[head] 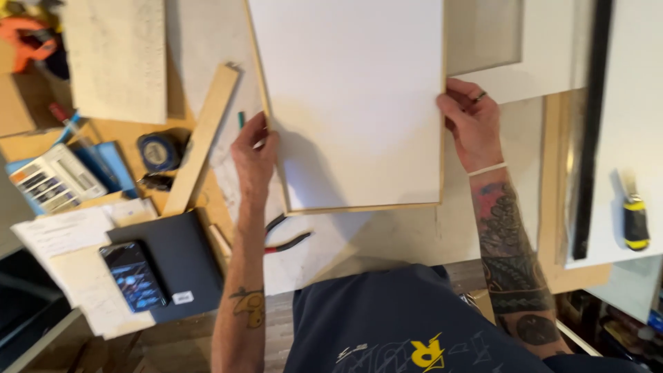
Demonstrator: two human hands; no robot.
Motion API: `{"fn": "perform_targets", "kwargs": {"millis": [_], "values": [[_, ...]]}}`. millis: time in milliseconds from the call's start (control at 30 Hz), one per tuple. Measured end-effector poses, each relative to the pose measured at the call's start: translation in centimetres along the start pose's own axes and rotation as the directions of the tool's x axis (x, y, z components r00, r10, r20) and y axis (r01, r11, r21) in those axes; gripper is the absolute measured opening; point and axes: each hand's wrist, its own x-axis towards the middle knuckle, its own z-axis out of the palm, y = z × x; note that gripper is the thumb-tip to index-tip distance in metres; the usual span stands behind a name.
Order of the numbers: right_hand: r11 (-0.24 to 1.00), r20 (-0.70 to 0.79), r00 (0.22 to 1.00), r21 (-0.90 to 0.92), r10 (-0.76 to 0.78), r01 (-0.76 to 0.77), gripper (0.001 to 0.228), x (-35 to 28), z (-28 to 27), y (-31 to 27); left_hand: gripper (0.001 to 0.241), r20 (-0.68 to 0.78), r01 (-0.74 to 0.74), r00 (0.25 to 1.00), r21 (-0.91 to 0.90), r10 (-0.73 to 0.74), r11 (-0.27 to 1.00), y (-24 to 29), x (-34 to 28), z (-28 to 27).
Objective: Cutting a white board to size and fitting it into a wooden frame
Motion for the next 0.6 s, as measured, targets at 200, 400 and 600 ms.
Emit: {"fn": "perform_targets", "kwargs": {"millis": [200, 400, 600], "values": [[0.995, 0.016, 0.998, 0.071, 0.068, -0.069, 0.043, -1.3, -0.6, -2.2, 0.047, 0.079, 0.049, 0.996, -0.039, -0.045, 0.998, 5.1, -1.2, 0.3], [0.998, 0.175, 0.984, -0.056, -0.032, 0.042, 0.049, -3.0, -1.8, -3.5, 0.036, 0.166, 0.156, 0.978, -0.196, -0.124, 0.968, 7.3, -1.9, 1.1], [0.975, 0.184, 0.983, -0.220, 0.004, 0.038, 0.045, -5.8, -3.5, -4.3, 0.028, 0.156, 0.220, 0.968, -0.164, -0.195, 0.962, 10.0, -4.4, 2.7]]}}
